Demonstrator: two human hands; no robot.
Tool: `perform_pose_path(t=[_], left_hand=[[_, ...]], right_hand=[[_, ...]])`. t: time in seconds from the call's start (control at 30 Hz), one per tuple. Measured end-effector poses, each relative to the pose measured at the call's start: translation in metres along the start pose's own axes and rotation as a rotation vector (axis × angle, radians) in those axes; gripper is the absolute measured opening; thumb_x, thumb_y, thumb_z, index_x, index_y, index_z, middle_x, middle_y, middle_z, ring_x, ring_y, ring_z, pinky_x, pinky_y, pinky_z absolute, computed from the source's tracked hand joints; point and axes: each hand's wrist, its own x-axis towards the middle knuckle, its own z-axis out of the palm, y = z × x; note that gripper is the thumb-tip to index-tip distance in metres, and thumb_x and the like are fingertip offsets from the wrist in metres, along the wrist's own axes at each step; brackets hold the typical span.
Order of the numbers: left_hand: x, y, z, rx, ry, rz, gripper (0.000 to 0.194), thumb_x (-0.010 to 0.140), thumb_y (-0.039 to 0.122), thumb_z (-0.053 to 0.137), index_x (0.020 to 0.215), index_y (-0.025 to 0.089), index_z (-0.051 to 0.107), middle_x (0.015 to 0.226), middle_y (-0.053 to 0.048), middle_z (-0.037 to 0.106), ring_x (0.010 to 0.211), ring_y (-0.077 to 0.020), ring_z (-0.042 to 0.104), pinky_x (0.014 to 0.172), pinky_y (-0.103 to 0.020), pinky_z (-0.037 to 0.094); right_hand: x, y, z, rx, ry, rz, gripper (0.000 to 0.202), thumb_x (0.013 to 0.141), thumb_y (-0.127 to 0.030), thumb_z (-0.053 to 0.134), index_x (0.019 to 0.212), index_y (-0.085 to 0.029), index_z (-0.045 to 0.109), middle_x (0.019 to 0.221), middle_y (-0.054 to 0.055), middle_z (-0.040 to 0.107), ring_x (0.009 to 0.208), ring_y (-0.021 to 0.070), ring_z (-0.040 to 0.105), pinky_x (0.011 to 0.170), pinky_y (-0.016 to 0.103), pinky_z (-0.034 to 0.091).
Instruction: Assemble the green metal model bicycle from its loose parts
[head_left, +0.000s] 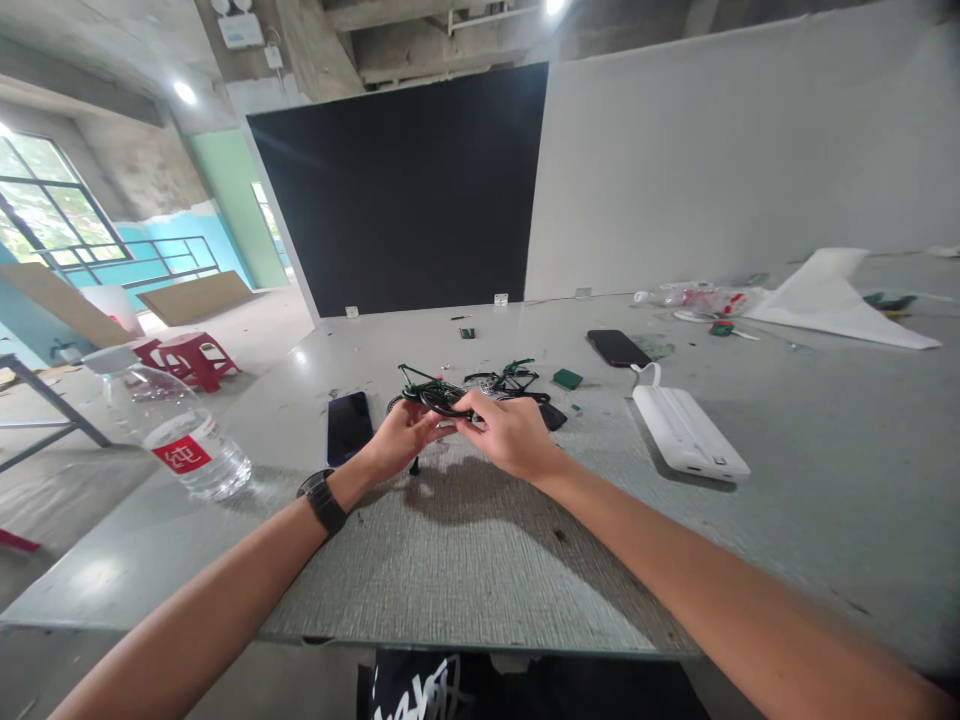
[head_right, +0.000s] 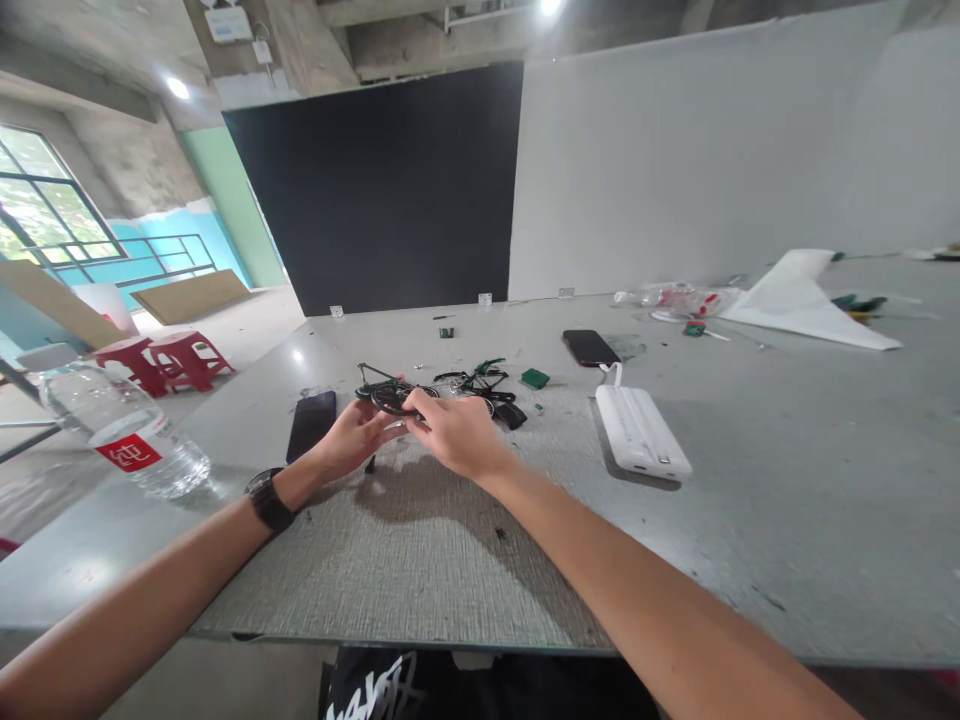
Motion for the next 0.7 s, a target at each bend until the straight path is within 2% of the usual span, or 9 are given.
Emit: perform_pose_path(t=[0.13, 0.23, 0.43, 0.57, 0.7], left_hand=[[-0.001, -0.001, -0.002, 0.019, -0.018, 0.023, 0.035, 0.079, 0.037, 0.084, 0.107, 0.02, 0.072, 0.115, -0.011, 0.073, 0.11, -0.0278, 0.068, 0.096, -0.046, 0.054], [-0.004, 0.003, -0.002, 0.057, -0.011, 0.021, 0.042, 0.076, 0.031, 0.086, 0.115, 0.021, 0.071, 0.116, -0.01, 0.073, 0.107, -0.0253, 0.069, 0.097, -0.043, 0.053], [-0.008, 0.012, 0.001, 0.039, -0.022, 0.003, 0.081, 0.066, 0.022, 0.091, 0.14, 0.027, 0.057, 0.116, -0.006, 0.073, 0.111, -0.0232, 0.066, 0.1, -0.038, 0.048], [-0.008, 0.01, 0.003, 0.023, 0.007, 0.027, 0.084, 0.07, 0.023, 0.089, 0.145, 0.029, 0.052, 0.112, -0.005, 0.073, 0.107, -0.0224, 0.067, 0.1, -0.039, 0.047], [-0.009, 0.011, 0.004, -0.005, 0.018, 0.035, 0.085, 0.07, 0.021, 0.088, 0.146, 0.029, 0.051, 0.111, -0.005, 0.073, 0.105, -0.0225, 0.067, 0.099, -0.04, 0.047]], right_hand=[[-0.001, -0.001, 0.0, 0.033, 0.014, 0.006, 0.015, 0.098, -0.033, 0.057, 0.094, -0.021, 0.066, 0.06, -0.003, 0.068, 0.047, 0.0102, 0.053, 0.049, 0.026, 0.027], [-0.001, -0.002, -0.001, 0.039, 0.011, -0.005, 0.016, 0.098, -0.033, 0.056, 0.096, -0.021, 0.067, 0.06, -0.003, 0.068, 0.047, 0.0102, 0.054, 0.049, 0.026, 0.027], [-0.001, -0.004, -0.002, 0.057, -0.025, -0.036, 0.018, 0.1, -0.034, 0.054, 0.097, -0.02, 0.065, 0.065, -0.002, 0.071, 0.051, 0.0114, 0.057, 0.051, 0.027, 0.028], [-0.001, -0.006, -0.003, 0.07, -0.083, -0.03, 0.02, 0.101, -0.036, 0.053, 0.1, -0.02, 0.064, 0.066, -0.001, 0.071, 0.052, 0.0125, 0.058, 0.051, 0.027, 0.027], [0.0, -0.006, -0.003, 0.043, -0.082, 0.038, 0.028, 0.101, -0.04, 0.051, 0.116, -0.018, 0.061, 0.071, 0.001, 0.073, 0.05, 0.0131, 0.058, 0.051, 0.028, 0.026]])
